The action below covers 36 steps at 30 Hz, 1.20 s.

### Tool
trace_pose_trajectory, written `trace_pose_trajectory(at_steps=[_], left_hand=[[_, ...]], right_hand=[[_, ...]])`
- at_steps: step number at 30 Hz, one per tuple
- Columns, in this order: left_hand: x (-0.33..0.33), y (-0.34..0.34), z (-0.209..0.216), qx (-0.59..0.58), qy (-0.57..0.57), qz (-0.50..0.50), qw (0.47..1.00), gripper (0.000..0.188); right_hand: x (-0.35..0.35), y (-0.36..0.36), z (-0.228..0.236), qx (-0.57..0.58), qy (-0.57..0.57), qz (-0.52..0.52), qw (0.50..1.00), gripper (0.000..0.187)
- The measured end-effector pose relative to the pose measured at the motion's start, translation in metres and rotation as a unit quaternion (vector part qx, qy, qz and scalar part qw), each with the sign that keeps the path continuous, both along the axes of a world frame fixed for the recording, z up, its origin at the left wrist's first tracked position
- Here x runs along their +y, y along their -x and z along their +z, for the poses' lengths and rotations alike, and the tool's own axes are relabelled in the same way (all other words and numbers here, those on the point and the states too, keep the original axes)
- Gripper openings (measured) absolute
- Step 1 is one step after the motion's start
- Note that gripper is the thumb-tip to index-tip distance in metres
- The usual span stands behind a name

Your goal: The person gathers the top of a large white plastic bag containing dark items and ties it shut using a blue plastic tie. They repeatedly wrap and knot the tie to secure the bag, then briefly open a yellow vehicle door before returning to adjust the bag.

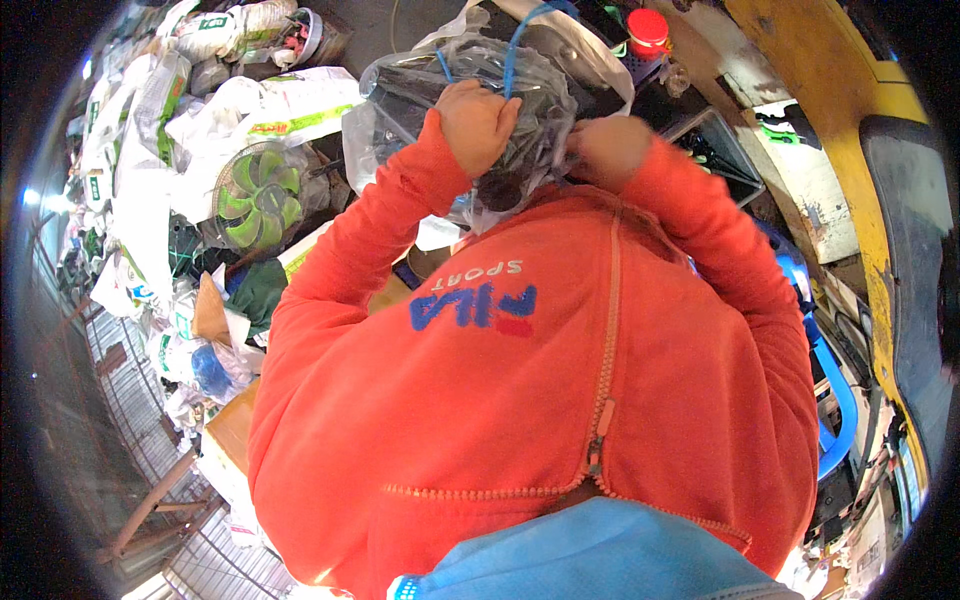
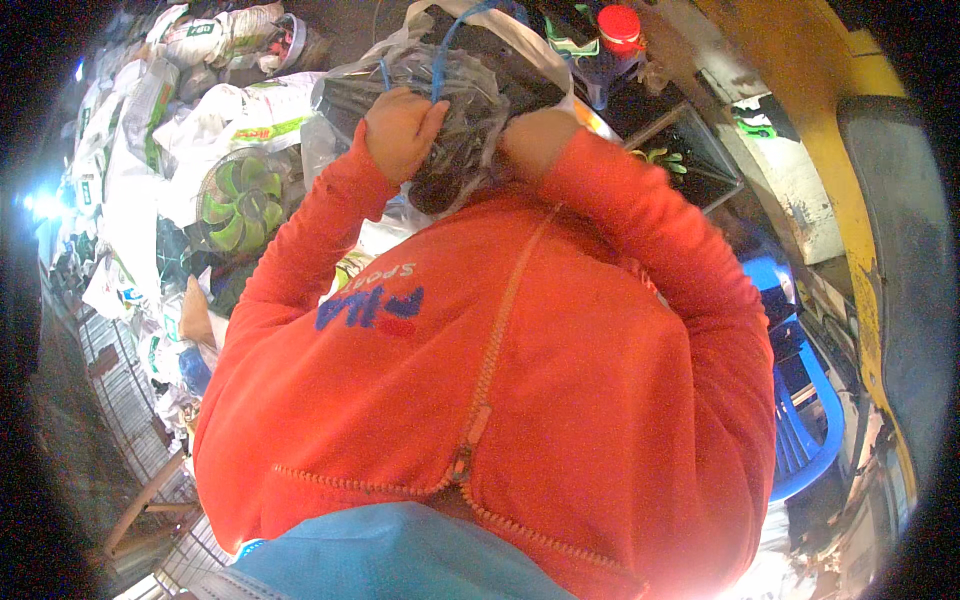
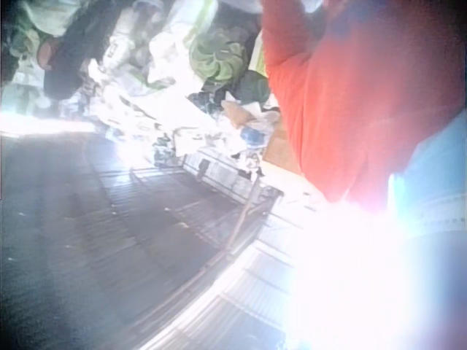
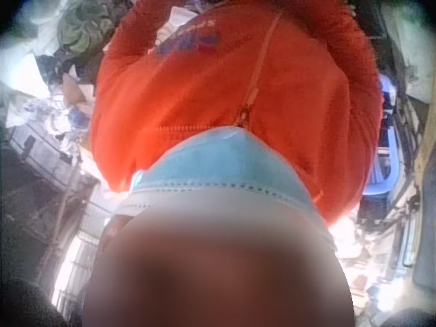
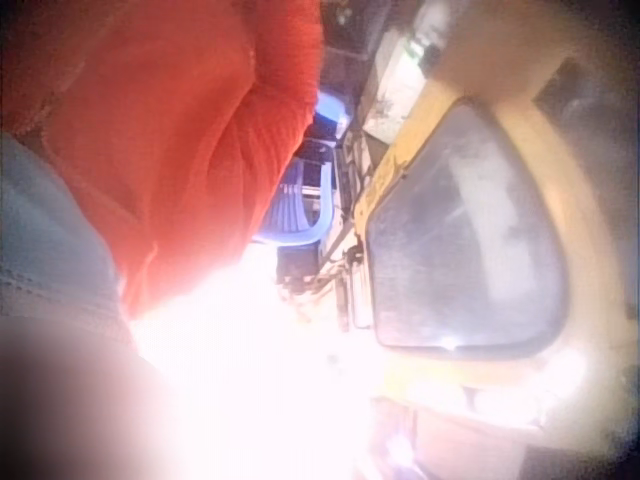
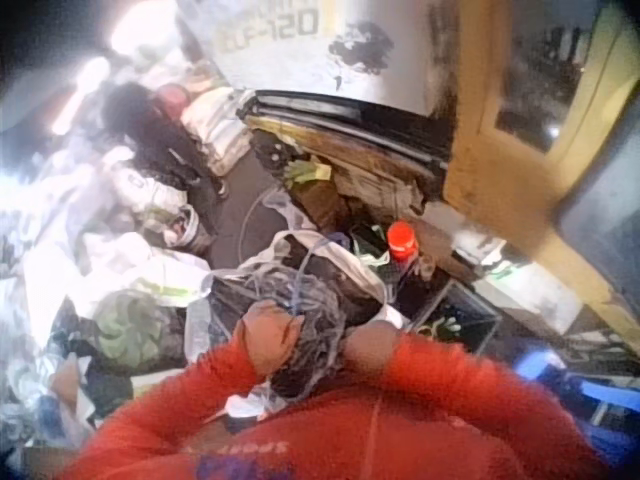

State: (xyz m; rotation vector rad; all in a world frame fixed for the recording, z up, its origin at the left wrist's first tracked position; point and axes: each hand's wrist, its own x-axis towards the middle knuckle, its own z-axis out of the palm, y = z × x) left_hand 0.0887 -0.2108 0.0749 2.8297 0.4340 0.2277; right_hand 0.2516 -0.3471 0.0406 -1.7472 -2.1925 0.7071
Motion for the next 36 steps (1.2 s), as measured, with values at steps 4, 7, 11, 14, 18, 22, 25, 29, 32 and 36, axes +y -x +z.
trace_pose_trajectory(at_steps=[4,7,11,14,18,22,25,29,32,36], left_hand=[[0.007,-0.003,0.003,0.021,-0.023,-0.023,0.999,0.036],[0.009,-0.006,0.004,0.025,-0.037,-0.029,0.999,0.037],[0.012,-0.008,0.008,0.012,-0.011,-0.051,0.999,0.034],[0.016,-0.009,0.014,0.023,-0.001,-0.027,0.999,0.035],[0.018,-0.014,0.013,0.031,0.064,-0.064,0.995,0.035],[0.013,-0.021,0.002,0.028,0.019,-0.093,0.995,0.035],[0.007,-0.024,-0.002,0.054,-0.020,-0.091,0.994,0.036],[-0.003,-0.031,0.002,0.113,-0.045,-0.093,0.988,0.039],[-0.009,-0.043,0.003,0.264,-0.058,-0.022,0.963,0.035],[-0.010,-0.053,-0.003,0.316,-0.084,-0.007,0.945,0.032]], right_hand=[[0.018,-0.053,0.054,-0.088,-0.237,-0.104,0.962,0.020],[0.064,-0.046,0.050,-0.052,-0.361,-0.049,0.930,0.020],[0.091,-0.050,0.018,0.058,-0.262,0.098,0.958,0.016],[0.076,-0.064,0.002,0.205,-0.215,0.061,0.953,0.020],[0.037,-0.061,-0.003,0.375,0.059,-0.082,0.921,0.050],[0.010,-0.030,-0.015,0.187,0.001,-0.112,0.976,0.075],[0.006,-0.021,-0.030,0.174,-0.080,-0.125,0.973,0.047],[0.009,-0.038,-0.044,0.170,-0.054,-0.189,0.966,0.029],[0.010,-0.052,-0.040,0.130,-0.132,-0.186,0.965,0.026],[0.009,-0.063,-0.019,0.129,-0.067,-0.133,0.980,0.033]])
